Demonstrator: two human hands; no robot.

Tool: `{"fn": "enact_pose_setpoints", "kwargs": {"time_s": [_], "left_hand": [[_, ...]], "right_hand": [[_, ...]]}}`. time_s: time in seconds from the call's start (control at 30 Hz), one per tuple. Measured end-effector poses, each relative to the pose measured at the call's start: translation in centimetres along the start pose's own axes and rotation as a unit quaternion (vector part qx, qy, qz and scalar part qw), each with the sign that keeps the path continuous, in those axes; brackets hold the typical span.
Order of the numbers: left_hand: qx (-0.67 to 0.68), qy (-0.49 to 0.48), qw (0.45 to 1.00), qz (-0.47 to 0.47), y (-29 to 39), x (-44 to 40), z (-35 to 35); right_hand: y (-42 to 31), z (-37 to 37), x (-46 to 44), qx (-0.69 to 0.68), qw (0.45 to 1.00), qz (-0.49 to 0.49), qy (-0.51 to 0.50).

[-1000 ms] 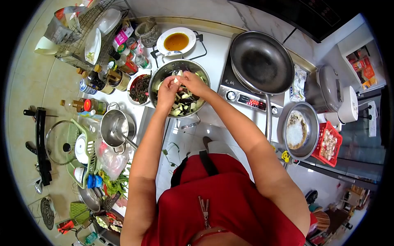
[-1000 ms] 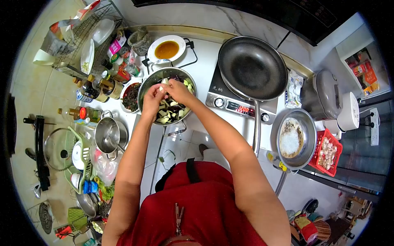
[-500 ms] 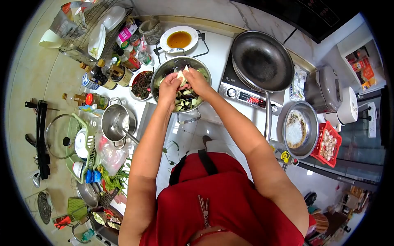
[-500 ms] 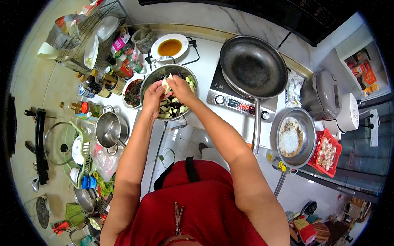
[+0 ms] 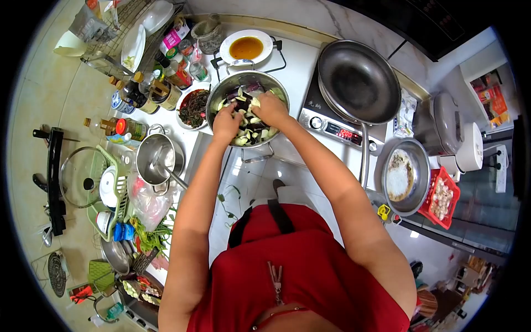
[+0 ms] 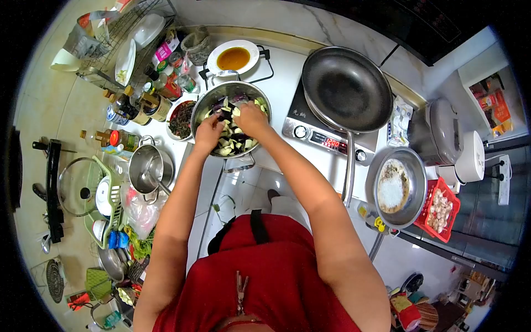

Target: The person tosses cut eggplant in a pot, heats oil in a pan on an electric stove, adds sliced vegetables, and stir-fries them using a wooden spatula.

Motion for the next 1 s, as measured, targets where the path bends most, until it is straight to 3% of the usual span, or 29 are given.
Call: {"fn": "enact_pose_setpoints", "kwargs": {"time_s": [0.03, 0.1, 0.17, 0.27, 0.37, 0.57, 0.6, 0.67, 0.7, 0.73, 0.77, 0.83, 0.9, 1.0], "left_hand": [[-0.146, 0.013, 0.988, -0.044, 0.4, 0.3, 0.3], [-0.255, -0.090, 0.962, -0.046, 0.6, 0.6, -0.3], [-0.324, -0.168, 0.930, -0.028, 0.8, 0.1, -1.1], [-0.345, -0.277, 0.897, -0.013, 0.8, -1.5, -2.3], [-0.316, -0.314, 0.895, 0.021, -0.7, -3.2, -4.8], [-0.289, -0.319, 0.902, 0.018, -1.1, -4.1, -5.0], [-0.288, -0.272, 0.918, -0.024, 0.6, -3.1, -2.7], [-0.263, -0.278, 0.924, -0.011, 0.9, -4.2, -0.7], [-0.248, -0.283, 0.927, -0.001, 0.6, -4.5, -0.3], [-0.268, -0.121, 0.955, -0.034, 0.6, -4.6, 0.0], [-0.262, -0.033, 0.963, -0.060, 0.8, -4.9, 0.2], [-0.272, 0.096, 0.946, -0.147, -0.4, -6.2, -1.8], [-0.308, 0.064, 0.936, -0.158, -2.7, -7.0, -5.7], [-0.334, -0.038, 0.937, -0.095, -2.2, -8.1, -6.1]], "right_hand": [[-0.1, -0.3, 0.0, 0.049, 0.998, 0.023, 0.007], [-0.2, -1.1, 0.2, 0.148, 0.986, 0.069, 0.019], [0.2, -2.0, -0.4, 0.168, 0.980, 0.048, -0.092], [1.2, -4.4, -2.0, 0.245, 0.951, 0.011, -0.189], [0.7, -4.2, -2.7, 0.263, 0.940, -0.023, -0.215], [1.6, -4.1, -3.5, 0.216, 0.948, 0.008, -0.235], [1.2, -3.5, -2.9, 0.223, 0.944, 0.013, -0.243], [0.2, -2.3, -2.8, 0.197, 0.945, 0.020, -0.259], [0.2, -2.4, -3.3, 0.197, 0.958, 0.045, -0.205], [0.4, -2.7, -3.8, 0.196, 0.966, 0.071, -0.152], [0.5, -3.0, -4.0, 0.194, 0.971, 0.096, -0.098], [0.2, -3.0, -4.0, 0.200, 0.970, 0.097, -0.099], [1.2, -4.3, -4.4, 0.195, 0.972, 0.079, -0.106], [1.8, -5.6, -5.2, 0.227, 0.960, 0.048, -0.154]]}}
Point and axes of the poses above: each hand's wrist, its own x-axis away from the middle knuckle, its own z-axis out of the back of the hand, y = z × x, the point moved 3 cm from there along -x, towards the middle knuckle, and after that the axes turned 11 degrees about -x, right-handed, at the moved point
